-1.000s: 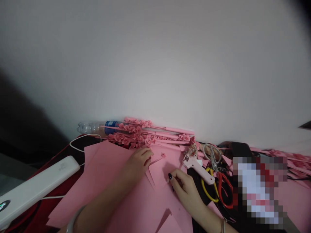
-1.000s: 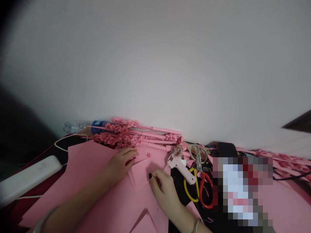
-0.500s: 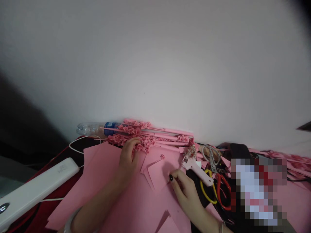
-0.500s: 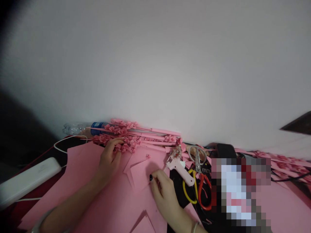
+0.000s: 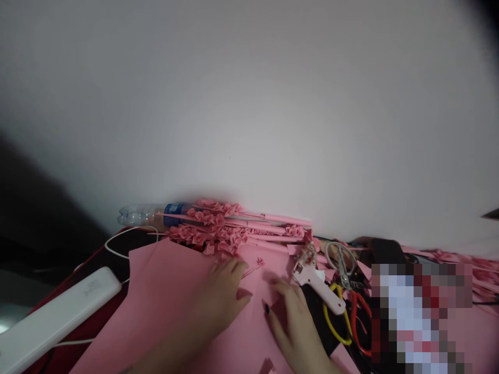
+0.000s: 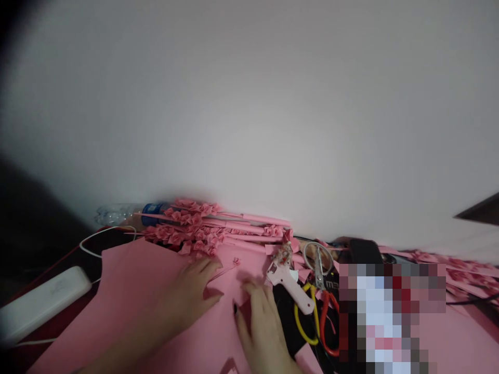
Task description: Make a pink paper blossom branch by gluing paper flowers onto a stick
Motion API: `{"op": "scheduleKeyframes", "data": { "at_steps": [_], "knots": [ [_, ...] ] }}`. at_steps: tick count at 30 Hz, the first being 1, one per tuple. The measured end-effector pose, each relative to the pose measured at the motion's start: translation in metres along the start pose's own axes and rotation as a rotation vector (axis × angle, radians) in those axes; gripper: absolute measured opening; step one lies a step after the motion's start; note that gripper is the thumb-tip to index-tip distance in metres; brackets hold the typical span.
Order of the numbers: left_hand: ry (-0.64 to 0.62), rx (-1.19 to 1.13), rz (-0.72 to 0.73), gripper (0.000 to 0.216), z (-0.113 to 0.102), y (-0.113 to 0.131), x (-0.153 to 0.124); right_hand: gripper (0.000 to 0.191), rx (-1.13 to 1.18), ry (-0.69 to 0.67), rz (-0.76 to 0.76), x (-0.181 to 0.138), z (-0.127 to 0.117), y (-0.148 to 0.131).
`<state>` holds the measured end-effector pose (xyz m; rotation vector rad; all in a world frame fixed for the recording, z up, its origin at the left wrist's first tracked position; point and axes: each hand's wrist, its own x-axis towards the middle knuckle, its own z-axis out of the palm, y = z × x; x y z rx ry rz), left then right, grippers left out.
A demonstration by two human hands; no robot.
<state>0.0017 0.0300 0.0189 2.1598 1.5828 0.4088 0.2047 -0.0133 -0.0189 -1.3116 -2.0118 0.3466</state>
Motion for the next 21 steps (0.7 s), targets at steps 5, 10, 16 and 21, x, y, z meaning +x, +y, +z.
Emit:
{"op": "scheduleKeyframes", "data": {
  "at_steps": [5, 10, 16, 21],
  "knots": [
    [-0.096, -0.155, -0.106, 0.045, 0.009, 0.000, -0.003, 0.033, 0.088, -0.024, 0.020, -0.001, 0.004, 0.006],
    [-0.178, -0.210, -0.186, 0.042, 0.007, 0.003, 0.002, 0.034, 0.137, -0.078, -0.012, 0.000, 0.003, 0.008],
    [-0.191, -0.194, -0.141, 0.015, 0.001, 0.007, 0.001, 0.035, 0.123, -0.050, -0.020, -0.001, 0.004, 0.008],
    [-0.189, -0.374, -0.122, 0.014, -0.005, 0.007, -0.004, 0.034, 0.110, 0.115, 0.026, -0.002, 0.003, 0.005]
  ]
}}
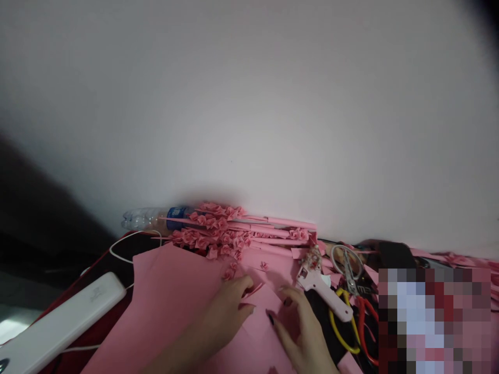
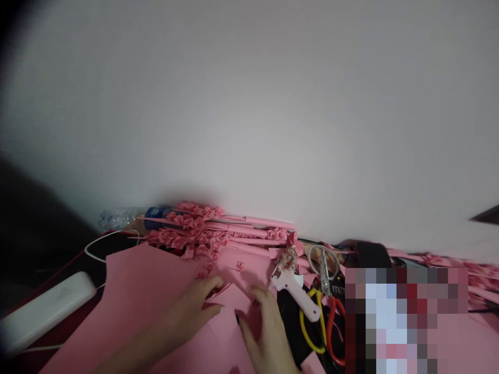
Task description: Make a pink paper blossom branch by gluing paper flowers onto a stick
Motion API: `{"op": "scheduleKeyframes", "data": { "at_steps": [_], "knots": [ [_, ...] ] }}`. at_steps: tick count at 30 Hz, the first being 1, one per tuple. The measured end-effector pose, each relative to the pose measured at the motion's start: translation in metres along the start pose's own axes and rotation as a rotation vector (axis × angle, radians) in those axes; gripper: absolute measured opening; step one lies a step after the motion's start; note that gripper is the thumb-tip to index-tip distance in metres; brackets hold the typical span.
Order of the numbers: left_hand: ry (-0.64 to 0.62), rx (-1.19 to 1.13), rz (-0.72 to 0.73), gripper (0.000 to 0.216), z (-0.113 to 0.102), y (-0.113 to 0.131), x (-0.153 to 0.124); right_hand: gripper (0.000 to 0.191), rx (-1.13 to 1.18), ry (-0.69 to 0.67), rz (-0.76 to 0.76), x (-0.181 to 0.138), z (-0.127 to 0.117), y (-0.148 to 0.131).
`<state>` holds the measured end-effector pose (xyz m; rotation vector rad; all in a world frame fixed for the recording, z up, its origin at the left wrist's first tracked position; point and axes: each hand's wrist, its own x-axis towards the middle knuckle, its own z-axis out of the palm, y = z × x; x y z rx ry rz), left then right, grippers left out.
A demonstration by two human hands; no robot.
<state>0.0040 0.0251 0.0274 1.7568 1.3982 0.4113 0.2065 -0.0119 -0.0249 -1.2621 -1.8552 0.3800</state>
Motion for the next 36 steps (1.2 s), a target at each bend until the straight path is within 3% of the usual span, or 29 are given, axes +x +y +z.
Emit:
{"op": "scheduleKeyframes", "data": {
  "at_steps": [6, 9, 11, 14, 17, 25, 31, 34, 36],
  "knots": [
    [0.035, -0.200, 0.095, 0.008, 0.000, 0.000, -0.003, 0.044, 0.175, 0.024, 0.156, 0.005, -0.005, -0.006],
    [0.033, -0.254, 0.139, 0.006, 0.008, -0.006, -0.003, 0.031, 0.237, 0.014, 0.167, 0.008, -0.008, -0.008],
    [0.035, -0.239, 0.154, 0.007, 0.013, -0.010, -0.003, 0.008, 0.187, 0.003, 0.138, 0.009, -0.009, -0.009],
    [0.057, -0.168, 0.168, 0.011, 0.017, -0.014, -0.003, 0.022, 0.124, -0.014, 0.063, 0.010, -0.010, -0.010],
    [0.066, -0.130, 0.199, 0.015, 0.018, -0.013, -0.003, 0.016, 0.162, -0.041, 0.020, 0.009, -0.010, -0.011],
    [0.007, 0.015, 0.222, 0.013, 0.023, -0.014, -0.008, 0.017, 0.219, -0.159, 0.159, 0.005, -0.005, -0.009],
    [0.195, 0.048, 0.351, 0.031, 0.010, -0.019, -0.004, 0.025, 0.239, -0.150, 0.219, 0.007, -0.006, -0.009],
    [0.311, 0.127, 0.318, 0.028, 0.003, -0.026, 0.004, 0.022, 0.185, -0.161, 0.137, 0.004, -0.007, -0.011],
    [0.309, 0.214, 0.289, 0.035, 0.001, -0.032, 0.010, 0.020, 0.159, -0.187, 0.070, 0.003, -0.008, -0.013]
  ]
}}
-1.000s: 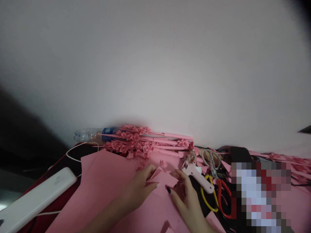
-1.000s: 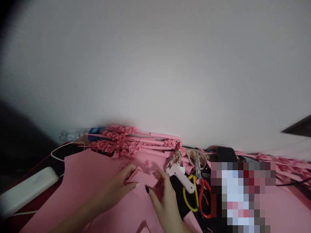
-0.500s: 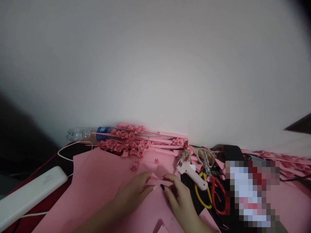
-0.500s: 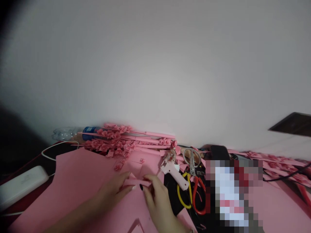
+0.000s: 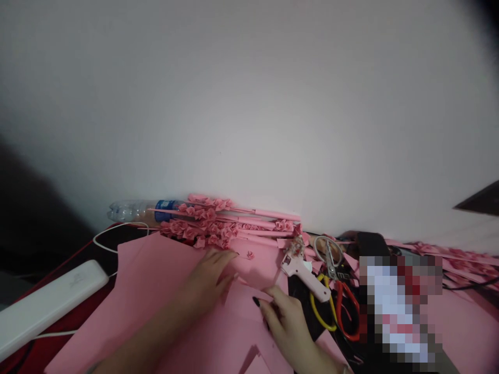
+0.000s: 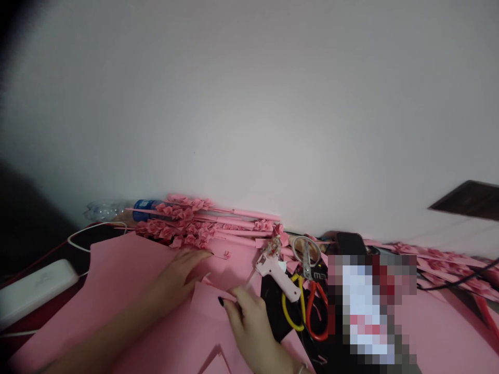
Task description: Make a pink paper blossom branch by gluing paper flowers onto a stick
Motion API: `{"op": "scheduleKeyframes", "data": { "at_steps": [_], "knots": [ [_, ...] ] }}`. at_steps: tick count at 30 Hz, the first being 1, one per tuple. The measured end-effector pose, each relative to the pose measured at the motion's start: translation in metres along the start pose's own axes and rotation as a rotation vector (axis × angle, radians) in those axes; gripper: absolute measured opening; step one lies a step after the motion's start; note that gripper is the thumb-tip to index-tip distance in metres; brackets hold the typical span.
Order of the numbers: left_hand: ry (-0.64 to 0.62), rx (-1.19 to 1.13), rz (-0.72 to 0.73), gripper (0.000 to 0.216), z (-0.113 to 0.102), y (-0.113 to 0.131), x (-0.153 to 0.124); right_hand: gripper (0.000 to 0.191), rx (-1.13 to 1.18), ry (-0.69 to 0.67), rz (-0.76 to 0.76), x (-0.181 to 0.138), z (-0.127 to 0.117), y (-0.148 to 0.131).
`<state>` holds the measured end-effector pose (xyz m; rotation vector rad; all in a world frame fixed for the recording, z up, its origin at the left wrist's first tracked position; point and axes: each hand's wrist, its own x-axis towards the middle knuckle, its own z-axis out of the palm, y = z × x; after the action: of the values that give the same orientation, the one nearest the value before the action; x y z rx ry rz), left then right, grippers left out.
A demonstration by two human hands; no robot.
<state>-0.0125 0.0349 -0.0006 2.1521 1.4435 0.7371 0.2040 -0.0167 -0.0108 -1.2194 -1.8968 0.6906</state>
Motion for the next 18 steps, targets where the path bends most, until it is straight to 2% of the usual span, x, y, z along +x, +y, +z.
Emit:
{"op": "scheduleKeyframes", "data": {
  "at_steps": [3, 8, 11, 16, 18],
  "knots": [
    [-0.052, 0.085, 0.037, 0.054, 0.003, -0.007, 0.005, 0.020, -0.029, -0.046, -0.078, -0.001, 0.000, -0.002],
    [-0.043, 0.163, 0.089, 0.055, 0.003, -0.008, 0.011, 0.020, -0.047, -0.072, -0.127, -0.002, 0.001, -0.001],
    [-0.009, 0.180, 0.082, 0.044, 0.003, -0.008, 0.012, 0.019, -0.023, -0.066, -0.083, -0.002, 0.001, -0.001],
    [0.020, 0.162, 0.138, 0.006, 0.003, -0.006, 0.011, 0.017, 0.023, -0.059, -0.002, -0.001, 0.002, 0.001],
    [0.071, 0.056, 0.140, 0.020, 0.001, -0.004, 0.010, 0.018, 0.039, -0.046, 0.030, 0.001, 0.003, 0.002]
  ]
}}
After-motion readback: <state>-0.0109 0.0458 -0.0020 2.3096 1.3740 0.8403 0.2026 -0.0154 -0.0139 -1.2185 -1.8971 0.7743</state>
